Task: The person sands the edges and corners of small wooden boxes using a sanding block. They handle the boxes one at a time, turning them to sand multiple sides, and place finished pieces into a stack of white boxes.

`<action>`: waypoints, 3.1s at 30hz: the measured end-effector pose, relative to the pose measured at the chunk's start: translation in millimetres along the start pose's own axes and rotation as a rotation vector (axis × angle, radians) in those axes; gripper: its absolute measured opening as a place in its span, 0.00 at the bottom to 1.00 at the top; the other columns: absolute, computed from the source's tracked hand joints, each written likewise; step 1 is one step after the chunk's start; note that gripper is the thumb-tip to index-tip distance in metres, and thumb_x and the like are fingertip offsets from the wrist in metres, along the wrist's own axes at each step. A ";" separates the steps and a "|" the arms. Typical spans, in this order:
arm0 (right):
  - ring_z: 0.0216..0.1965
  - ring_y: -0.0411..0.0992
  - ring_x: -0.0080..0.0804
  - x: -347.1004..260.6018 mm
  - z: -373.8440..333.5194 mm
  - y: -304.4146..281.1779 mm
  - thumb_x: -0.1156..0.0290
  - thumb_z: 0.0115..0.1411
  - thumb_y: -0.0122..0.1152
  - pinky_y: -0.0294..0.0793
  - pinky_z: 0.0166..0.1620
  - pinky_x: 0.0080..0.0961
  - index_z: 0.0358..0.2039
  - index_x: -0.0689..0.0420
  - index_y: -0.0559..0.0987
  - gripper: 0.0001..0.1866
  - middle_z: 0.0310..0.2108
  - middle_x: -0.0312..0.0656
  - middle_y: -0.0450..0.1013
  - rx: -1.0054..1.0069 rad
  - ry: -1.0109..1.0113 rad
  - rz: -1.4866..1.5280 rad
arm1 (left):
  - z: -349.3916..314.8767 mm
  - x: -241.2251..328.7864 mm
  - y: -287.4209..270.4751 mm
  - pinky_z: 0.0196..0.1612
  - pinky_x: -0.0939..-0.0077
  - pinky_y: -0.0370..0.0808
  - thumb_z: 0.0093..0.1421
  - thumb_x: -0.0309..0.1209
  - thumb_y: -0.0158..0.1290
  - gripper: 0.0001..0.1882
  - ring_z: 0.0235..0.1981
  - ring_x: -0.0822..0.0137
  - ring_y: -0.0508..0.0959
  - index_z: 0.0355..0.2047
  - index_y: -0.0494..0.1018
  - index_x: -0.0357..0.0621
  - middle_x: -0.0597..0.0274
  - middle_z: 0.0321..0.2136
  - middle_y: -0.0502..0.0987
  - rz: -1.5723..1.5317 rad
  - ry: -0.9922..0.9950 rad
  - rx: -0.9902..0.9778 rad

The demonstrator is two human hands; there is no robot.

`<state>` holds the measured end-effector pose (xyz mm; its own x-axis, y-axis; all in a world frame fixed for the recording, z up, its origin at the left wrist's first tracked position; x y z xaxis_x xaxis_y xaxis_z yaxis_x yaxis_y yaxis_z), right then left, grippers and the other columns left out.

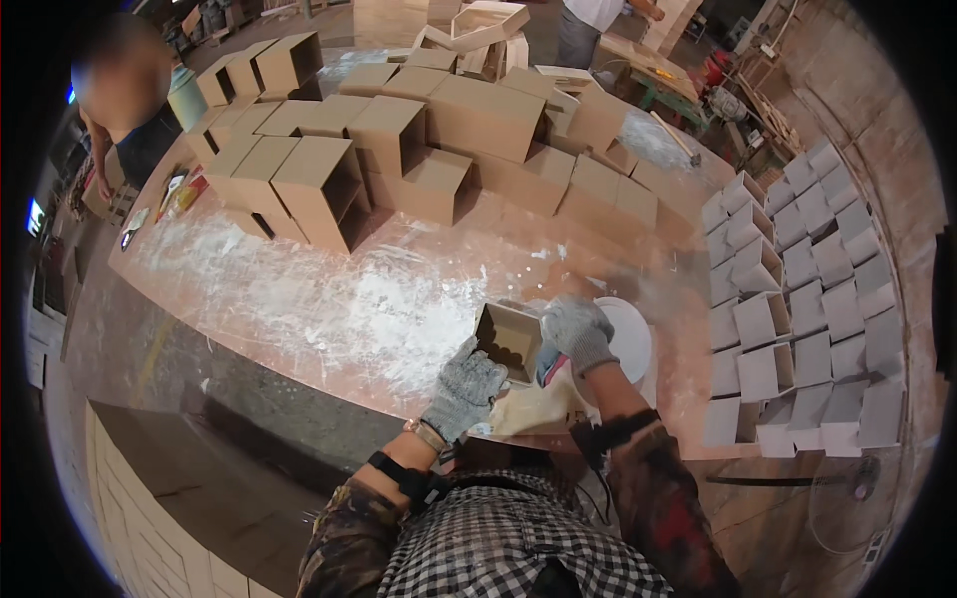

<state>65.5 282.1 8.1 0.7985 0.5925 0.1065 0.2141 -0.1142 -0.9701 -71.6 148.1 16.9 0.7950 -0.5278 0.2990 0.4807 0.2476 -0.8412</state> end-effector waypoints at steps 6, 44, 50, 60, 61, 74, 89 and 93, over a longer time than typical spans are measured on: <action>0.30 0.73 0.39 -71.1 -78.8 -37.2 0.64 0.45 0.58 0.74 0.31 0.36 0.23 0.55 0.79 0.08 0.28 0.43 0.74 0.182 -0.056 0.242 | -8.0 -6.8 2.8 0.61 0.59 0.62 0.50 0.45 0.58 0.15 0.40 0.58 0.76 0.29 0.77 0.47 0.59 0.28 0.78 0.043 -0.059 -0.080; 0.30 0.77 0.35 -76.8 -93.9 -19.0 0.63 0.53 0.54 0.75 0.31 0.36 0.27 0.52 0.78 0.08 0.27 0.40 0.75 0.289 0.080 0.188 | -9.7 -0.5 -1.0 0.63 0.58 0.61 0.48 0.34 0.56 0.13 0.52 0.58 0.71 0.36 0.76 0.50 0.61 0.40 0.77 0.066 0.019 0.016; 0.26 0.76 0.45 -1.5 -47.6 -30.2 0.62 0.52 0.56 0.77 0.31 0.39 0.25 0.53 0.81 0.10 0.22 0.48 0.75 0.432 0.135 0.122 | 1.2 4.1 0.7 0.64 0.57 0.59 0.50 0.37 0.57 0.13 0.54 0.56 0.70 0.35 0.76 0.49 0.61 0.41 0.77 0.010 0.036 -0.003; 0.30 0.78 0.42 -72.3 -90.9 -47.6 0.65 0.51 0.56 0.78 0.34 0.39 0.24 0.54 0.81 0.08 0.25 0.48 0.76 0.154 0.028 0.219 | -8.4 -1.7 5.5 0.64 0.54 0.59 0.50 0.38 0.57 0.12 0.55 0.55 0.69 0.34 0.76 0.48 0.60 0.41 0.76 0.042 0.020 0.049; 0.31 0.78 0.42 -59.0 -76.5 -63.9 0.65 0.51 0.57 0.78 0.35 0.39 0.25 0.54 0.81 0.09 0.27 0.48 0.77 -0.040 0.076 0.161 | -7.7 -0.4 2.9 0.64 0.54 0.59 0.51 0.38 0.57 0.12 0.55 0.55 0.69 0.34 0.76 0.48 0.60 0.41 0.76 0.018 0.029 0.079; 0.28 0.74 0.42 -70.4 -105.8 -36.7 0.71 0.46 0.54 0.74 0.27 0.39 0.23 0.51 0.75 0.02 0.24 0.41 0.71 0.519 -0.276 0.189 | -8.8 -1.6 4.5 0.64 0.53 0.58 0.51 0.40 0.57 0.12 0.55 0.55 0.69 0.34 0.76 0.49 0.61 0.40 0.76 0.010 -0.003 0.076; 0.33 0.72 0.42 -3.0 -110.1 -14.3 0.69 0.51 0.54 0.73 0.35 0.40 0.34 0.50 0.76 0.09 0.33 0.42 0.73 0.562 0.361 0.176 | -4.4 0.5 3.2 0.63 0.51 0.59 0.50 0.39 0.59 0.13 0.55 0.54 0.68 0.34 0.74 0.47 0.60 0.39 0.75 0.010 0.003 0.061; 0.32 0.72 0.43 1.1 -77.1 -33.1 0.70 0.49 0.54 0.72 0.33 0.39 0.34 0.51 0.76 0.10 0.32 0.42 0.73 0.567 0.102 0.210 | -6.6 -0.4 6.7 0.64 0.51 0.59 0.50 0.38 0.58 0.13 0.56 0.54 0.68 0.34 0.74 0.46 0.59 0.39 0.75 -0.041 -0.011 0.058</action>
<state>102.7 225.0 57.1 0.8472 0.5207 -0.1059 -0.2637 0.2389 -0.9346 -71.1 144.7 8.1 0.7781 -0.5298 0.3375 0.5333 0.2733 -0.8006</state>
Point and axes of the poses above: each hand's wrist, its own z-axis towards the middle knuckle, its own y-axis out of the palm, x = y × z, the point moved 6 cm from there along z, towards the middle knuckle
